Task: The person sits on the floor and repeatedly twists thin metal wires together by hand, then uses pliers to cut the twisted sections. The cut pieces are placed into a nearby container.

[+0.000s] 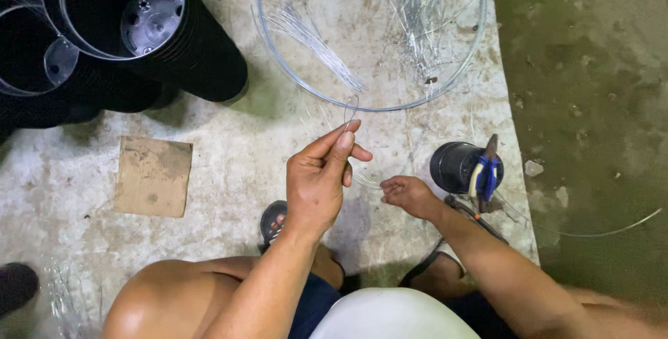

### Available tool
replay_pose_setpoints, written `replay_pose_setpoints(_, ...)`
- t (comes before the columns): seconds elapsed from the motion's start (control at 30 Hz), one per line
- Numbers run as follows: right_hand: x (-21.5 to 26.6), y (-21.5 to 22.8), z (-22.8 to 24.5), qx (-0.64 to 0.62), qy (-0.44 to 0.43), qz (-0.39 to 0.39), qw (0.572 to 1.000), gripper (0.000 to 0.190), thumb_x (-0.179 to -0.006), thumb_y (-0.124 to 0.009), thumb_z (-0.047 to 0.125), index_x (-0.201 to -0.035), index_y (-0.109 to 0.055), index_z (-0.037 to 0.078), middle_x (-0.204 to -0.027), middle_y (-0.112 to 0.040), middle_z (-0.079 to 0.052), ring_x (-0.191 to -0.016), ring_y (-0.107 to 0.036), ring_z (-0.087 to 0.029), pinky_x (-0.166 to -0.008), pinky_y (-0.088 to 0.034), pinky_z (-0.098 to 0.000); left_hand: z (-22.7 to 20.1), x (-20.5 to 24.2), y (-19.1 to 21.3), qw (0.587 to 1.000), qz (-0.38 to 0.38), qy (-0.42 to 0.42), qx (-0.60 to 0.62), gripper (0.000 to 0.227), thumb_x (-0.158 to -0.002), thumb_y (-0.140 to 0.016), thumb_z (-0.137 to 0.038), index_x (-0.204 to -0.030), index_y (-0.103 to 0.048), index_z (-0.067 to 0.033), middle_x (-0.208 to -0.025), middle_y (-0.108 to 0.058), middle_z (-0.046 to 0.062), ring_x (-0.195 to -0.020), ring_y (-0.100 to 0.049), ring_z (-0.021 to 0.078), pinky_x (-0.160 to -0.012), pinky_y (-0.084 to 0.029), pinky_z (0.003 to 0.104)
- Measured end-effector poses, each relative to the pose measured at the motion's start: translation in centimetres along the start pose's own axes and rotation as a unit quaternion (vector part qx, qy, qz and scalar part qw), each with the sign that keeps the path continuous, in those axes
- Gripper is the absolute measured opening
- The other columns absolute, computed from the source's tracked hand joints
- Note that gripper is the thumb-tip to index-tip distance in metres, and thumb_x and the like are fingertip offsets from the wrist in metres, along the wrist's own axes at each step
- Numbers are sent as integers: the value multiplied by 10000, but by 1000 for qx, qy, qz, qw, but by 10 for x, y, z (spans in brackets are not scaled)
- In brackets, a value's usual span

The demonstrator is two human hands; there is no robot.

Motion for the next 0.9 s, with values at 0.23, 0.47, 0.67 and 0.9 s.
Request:
replay_pose_setpoints(0.23,73,8,138,35,49,-79,995,239,-945,-706,56,-1174,-752,4,-1023,-727,-51,-921,-635,-89,-830,-533,-256,5,4,-23,998,43,-48,16,364,-1055,-580,-245,-1328,-691,-32,-822,-671,-21,-586,-371,23,-530,-337,192)
replay_pose_setpoints(0.47,176,22,241,16,216,-196,956,153,-937,-693,14,-1073,-744,-36,-1089,-737,-89,-975,-693,-132,-871,-566,-269,16,18,-58,989,124,-54,-53,321,-1044,-571,-218,-1277,-700,-38,-824,-697,-14,-617,-404,27,-564,-379,208)
replay_pose_setpoints(0.67,200,19,237,-124,166,-237,949,181,-955,-675,10,-1121,-719,-48,-967,-749,-116,-851,-704,-133,-810,-595,-277,19,42,-89,970,161,-86,-161,257,-1036,-608,-163,-1235,-735,-61,-898,-737,16,-699,-529,73,-639,-469,243)
replay_pose_setpoints(0.9,193,13,231,-161,185,-197,949,145,-956,-692,10,-1087,-672,-51,-943,-747,-113,-823,-719,-152,-773,-601,-298,4,56,-103,946,177,-185,-199,211,-1020,-617,-94,-1197,-728,-59,-963,-735,79,-817,-706,125,-702,-547,263)
Point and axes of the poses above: each hand's wrist, its own x-axis away from the middle knuckle, its own y-axis out of the back of the hand, z = x × y, the point moved 3 cm from there along -x, towards the middle knuckle
